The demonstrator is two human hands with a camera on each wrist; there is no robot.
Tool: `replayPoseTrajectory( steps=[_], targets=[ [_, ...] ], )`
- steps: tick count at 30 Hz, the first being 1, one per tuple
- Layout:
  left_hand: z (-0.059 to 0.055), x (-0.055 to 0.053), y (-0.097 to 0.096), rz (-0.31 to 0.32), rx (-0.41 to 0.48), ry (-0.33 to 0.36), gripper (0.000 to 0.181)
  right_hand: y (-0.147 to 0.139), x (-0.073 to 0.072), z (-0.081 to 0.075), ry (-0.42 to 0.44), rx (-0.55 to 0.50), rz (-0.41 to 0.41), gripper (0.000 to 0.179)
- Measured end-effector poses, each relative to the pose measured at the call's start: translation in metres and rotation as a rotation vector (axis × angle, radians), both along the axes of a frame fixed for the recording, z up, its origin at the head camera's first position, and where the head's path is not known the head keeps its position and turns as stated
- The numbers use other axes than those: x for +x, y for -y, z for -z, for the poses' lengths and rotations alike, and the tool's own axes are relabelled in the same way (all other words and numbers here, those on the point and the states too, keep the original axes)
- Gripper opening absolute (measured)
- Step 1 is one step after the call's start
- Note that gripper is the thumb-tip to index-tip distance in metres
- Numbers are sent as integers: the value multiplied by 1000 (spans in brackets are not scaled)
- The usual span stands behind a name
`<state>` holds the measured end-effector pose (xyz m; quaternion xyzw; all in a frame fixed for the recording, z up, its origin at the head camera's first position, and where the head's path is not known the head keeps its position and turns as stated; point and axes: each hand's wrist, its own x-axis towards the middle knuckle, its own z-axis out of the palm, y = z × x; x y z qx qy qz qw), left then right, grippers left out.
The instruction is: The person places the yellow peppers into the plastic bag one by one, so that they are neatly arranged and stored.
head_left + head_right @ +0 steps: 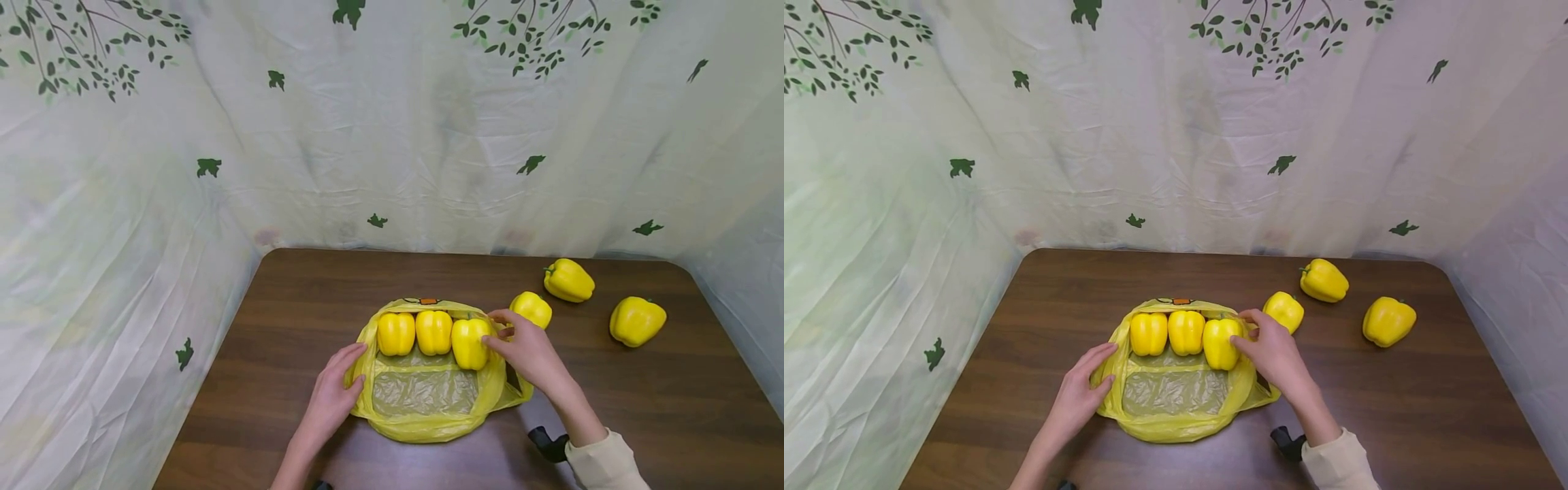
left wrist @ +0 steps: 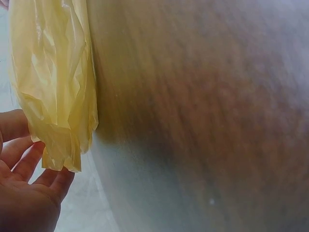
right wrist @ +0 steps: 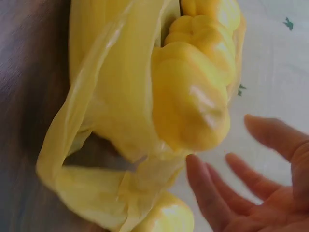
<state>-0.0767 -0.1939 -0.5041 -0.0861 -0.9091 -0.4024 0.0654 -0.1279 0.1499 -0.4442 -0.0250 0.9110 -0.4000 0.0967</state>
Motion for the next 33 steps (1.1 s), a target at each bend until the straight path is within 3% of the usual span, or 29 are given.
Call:
replayPoseTrajectory(
  steps=[6, 11, 24, 29, 33],
  targets=[
    [1, -1, 0, 6, -7, -18, 51, -13, 3, 3, -67, -28, -44, 51],
    [2, -1, 1, 16, -12, -32, 52, -27, 3, 7, -179, -22, -57, 51],
    [4, -1, 1, 25, -29, -74, 53, -59, -1, 18, -388, 113, 86, 56],
    [5, -1, 1, 25, -31, -80, 54, -66, -8, 27, -400, 74, 117, 54],
    [4, 0, 1, 22, -29, -73, 54, -72, -14, 33, -338, 47, 148, 55]
  ],
)
